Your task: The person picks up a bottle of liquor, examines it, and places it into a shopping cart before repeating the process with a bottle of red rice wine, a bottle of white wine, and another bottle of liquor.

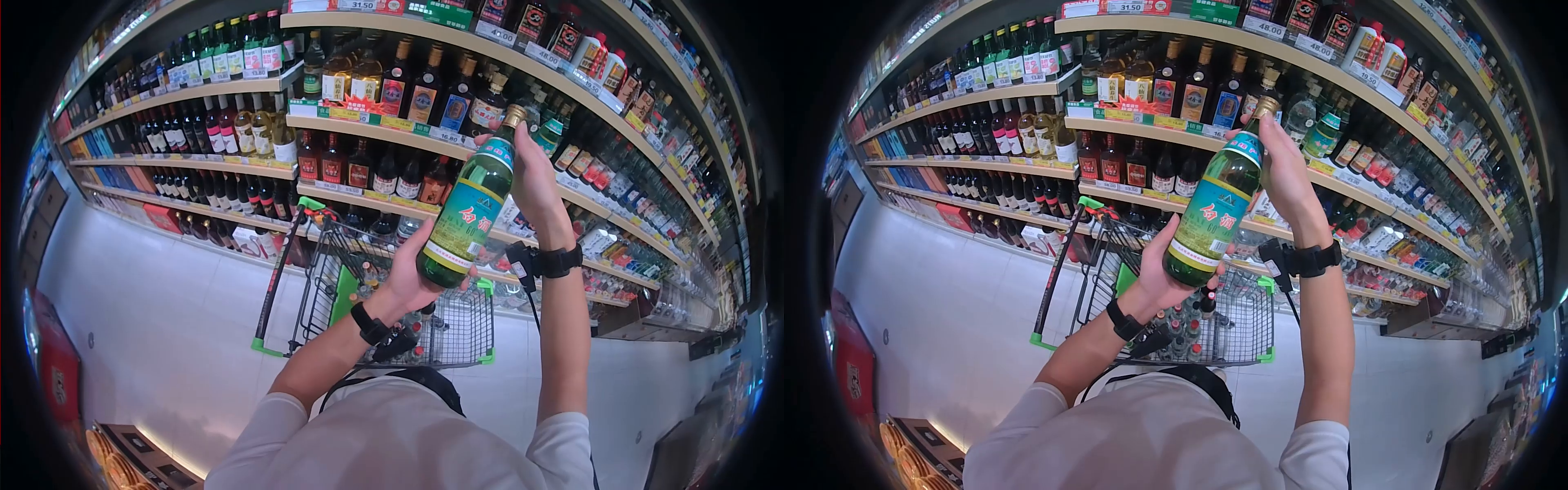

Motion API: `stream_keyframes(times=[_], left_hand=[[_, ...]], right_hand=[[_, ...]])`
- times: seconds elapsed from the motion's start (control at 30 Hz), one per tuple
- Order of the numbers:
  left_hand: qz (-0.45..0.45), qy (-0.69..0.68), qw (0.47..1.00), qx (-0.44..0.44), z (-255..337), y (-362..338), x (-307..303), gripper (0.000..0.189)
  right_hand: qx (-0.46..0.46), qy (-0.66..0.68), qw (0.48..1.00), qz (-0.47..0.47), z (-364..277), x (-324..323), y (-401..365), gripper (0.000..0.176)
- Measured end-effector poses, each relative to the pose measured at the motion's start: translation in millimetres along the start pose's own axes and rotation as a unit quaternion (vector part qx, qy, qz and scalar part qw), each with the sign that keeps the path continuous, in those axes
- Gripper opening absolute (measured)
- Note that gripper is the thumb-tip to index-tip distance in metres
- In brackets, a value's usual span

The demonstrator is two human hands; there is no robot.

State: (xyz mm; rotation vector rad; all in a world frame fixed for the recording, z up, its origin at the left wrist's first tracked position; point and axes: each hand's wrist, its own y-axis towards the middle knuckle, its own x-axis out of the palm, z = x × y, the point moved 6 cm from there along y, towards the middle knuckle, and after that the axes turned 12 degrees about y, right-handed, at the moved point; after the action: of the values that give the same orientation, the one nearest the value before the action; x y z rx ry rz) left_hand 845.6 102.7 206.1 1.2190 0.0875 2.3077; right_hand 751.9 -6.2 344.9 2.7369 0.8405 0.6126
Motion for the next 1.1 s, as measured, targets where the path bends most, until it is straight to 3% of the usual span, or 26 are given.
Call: stream_keyframes(times=[0.2,0.3,0.47,0.8,1.1], left_hand=[[0.05,0.051,0.997,0.041,-3.9,-2.7,1.4,0.064],[0.092,0.123,0.984,0.095,-2.4,-5.2,3.2,0.059],[0.103,0.179,0.967,0.15,0.6,-8.4,-2.2,0.053],[0.115,0.155,0.971,0.14,-3.1,-12.3,-12.4,0.05],[0.104,0.164,0.971,0.138,1.5,-12.1,-20.9,0.055]], right_hand=[[-0.006,-0.099,0.995,-0.013,3.0,-6.4,5.3,0.043],[-0.025,-0.104,0.994,0.025,4.2,-5.5,4.7,0.042],[0.014,-0.075,0.997,-0.006,11.9,-4.0,10.1,0.04],[-0.004,-0.121,0.993,-0.004,24.7,-5.8,5.0,0.043],[0.048,-0.04,0.998,-0.017,35.2,-4.5,14.8,0.051]])
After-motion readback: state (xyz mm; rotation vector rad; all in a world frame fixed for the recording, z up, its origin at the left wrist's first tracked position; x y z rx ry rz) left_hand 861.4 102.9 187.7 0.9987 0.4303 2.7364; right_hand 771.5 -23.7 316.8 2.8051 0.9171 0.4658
